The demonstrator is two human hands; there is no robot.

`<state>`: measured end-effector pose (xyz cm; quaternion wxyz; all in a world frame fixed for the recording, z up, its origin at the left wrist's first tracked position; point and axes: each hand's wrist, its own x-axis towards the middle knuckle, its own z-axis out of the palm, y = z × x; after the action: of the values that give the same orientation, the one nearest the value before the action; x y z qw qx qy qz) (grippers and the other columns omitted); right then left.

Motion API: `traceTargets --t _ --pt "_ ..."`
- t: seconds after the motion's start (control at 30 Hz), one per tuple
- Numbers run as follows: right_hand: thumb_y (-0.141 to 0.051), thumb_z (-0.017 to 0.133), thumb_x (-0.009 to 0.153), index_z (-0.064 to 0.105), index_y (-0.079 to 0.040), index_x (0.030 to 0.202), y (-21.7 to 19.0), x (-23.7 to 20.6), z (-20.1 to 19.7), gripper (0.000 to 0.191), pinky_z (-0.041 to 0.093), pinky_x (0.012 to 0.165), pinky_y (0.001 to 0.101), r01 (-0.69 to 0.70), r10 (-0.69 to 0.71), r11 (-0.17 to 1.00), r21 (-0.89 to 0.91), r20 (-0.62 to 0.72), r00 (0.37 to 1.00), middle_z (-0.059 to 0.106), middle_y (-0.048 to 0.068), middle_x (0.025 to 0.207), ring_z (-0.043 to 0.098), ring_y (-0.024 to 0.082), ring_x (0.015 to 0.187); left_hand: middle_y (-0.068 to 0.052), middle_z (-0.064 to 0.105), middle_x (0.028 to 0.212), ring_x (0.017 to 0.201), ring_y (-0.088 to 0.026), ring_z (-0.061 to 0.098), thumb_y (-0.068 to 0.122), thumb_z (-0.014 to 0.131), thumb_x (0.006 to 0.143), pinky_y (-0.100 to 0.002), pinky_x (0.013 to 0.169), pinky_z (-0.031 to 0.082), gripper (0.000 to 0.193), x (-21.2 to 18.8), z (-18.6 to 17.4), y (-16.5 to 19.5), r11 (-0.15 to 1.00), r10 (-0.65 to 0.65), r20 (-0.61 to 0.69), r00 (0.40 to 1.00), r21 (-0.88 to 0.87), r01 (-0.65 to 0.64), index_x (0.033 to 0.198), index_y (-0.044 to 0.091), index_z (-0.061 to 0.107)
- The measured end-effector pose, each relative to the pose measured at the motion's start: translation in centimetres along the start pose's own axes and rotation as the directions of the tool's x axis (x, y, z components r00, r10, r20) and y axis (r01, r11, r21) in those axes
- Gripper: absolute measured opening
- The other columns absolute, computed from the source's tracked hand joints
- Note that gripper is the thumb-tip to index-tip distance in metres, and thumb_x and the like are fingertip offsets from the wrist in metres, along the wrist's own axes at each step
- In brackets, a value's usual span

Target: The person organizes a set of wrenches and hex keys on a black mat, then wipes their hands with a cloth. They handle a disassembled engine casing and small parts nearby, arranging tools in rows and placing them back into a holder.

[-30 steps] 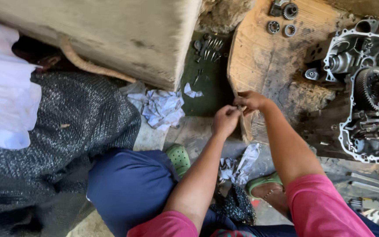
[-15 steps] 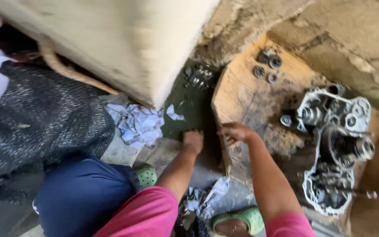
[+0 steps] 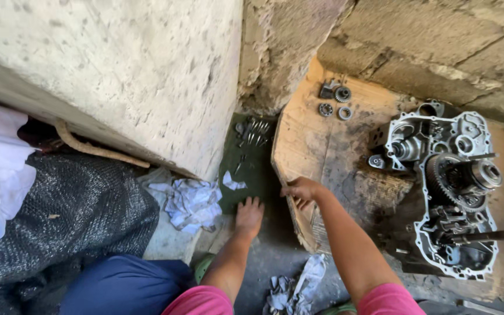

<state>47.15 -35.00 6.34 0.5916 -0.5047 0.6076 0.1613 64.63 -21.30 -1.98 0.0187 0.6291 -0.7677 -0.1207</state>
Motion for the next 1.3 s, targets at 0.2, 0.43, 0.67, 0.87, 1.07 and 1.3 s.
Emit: traceTargets --t 0.2,0.43,0.67,0.87,1.07,1.3 --pt "-0.053 0.074 0.073 0.064 -0.009 0.143 0.7 0.3 -0.2 0.083 0.065 0.070 0.0523 0.021 -0.032 0.995 0.093 0.115 0.993 0.064 0.031 0.127 0.074 0.044 0.091 -0.010 0.068 0.108 0.111 -0.030 0.060 0.019 0.056 0.091 -0.050 0.087 0.049 0.021 1.3 1.2 -0.2 0.999 0.030 0.132 0.991 0.031 -0.035 0.099 0.012 0.074" --pt "-0.053 0.074 0.073 0.070 -0.021 0.130 0.7 -0.6 -0.4 0.065 0.066 0.073 0.0468 0.028 -0.028 1.000 0.004 -0.017 0.999 0.069 0.024 0.123 0.076 0.037 0.086 -0.009 0.071 0.104 0.104 -0.029 0.064 0.019 0.058 0.088 -0.045 0.083 0.053 0.021 -1.7 1.6 1.7 1.000 0.003 0.164 0.986 0.024 -0.007 0.090 0.012 0.078" --pt "-0.055 0.071 0.074 0.070 -0.024 0.128 -0.3 -2.9 -1.2 0.062 0.065 0.072 0.0472 -0.023 0.023 1.000 -0.013 -0.004 1.000 0.069 0.020 0.115 0.075 0.034 0.084 -0.008 0.074 0.100 0.101 -0.027 0.069 0.016 0.062 0.088 -0.043 0.081 0.055 0.019 -5.2 0.8 3.9 0.992 -0.104 0.260 0.960 0.092 0.082 0.089 0.013 0.080" --pt "-0.050 0.075 0.078 0.075 -0.015 0.123 -0.9 -4.4 -1.9 0.057 0.066 0.070 0.0487 -0.015 0.014 1.000 -0.015 -0.079 0.997 0.069 0.020 0.114 0.073 0.032 0.081 -0.007 0.075 0.100 0.100 -0.027 0.069 0.017 0.062 0.088 -0.043 0.080 0.055 0.019 -7.0 1.5 2.9 0.986 -0.151 0.218 0.964 0.107 0.130 0.089 0.014 0.081" --pt "-0.041 0.079 0.082 0.073 -0.006 0.120 -2.2 -5.9 -2.1 0.052 0.067 0.067 0.0450 0.002 -0.072 0.960 -0.281 -0.239 0.968 0.078 0.017 0.099 0.075 0.029 0.081 -0.007 0.075 0.101 0.104 -0.028 0.069 0.017 0.062 0.091 -0.048 0.085 0.052 0.018 -5.6 2.0 2.9 0.987 -0.154 0.346 0.925 0.010 0.161 0.094 0.017 0.080" --pt "-0.045 0.073 0.085 0.081 -0.013 0.107 -1.1 -4.9 -2.3 0.040 0.054 0.092 0.0463 0.005 -0.339 0.754 -0.656 -0.383 0.859 0.074 0.021 0.106 0.070 0.039 0.101 -0.012 0.055 0.136 0.124 -0.032 0.053 0.026 0.078 0.076 -0.049 0.090 0.049 0.069 0.6 -0.9 7.4 0.978 -0.135 0.353 0.926 -0.104 0.182 0.139 0.012 0.053"
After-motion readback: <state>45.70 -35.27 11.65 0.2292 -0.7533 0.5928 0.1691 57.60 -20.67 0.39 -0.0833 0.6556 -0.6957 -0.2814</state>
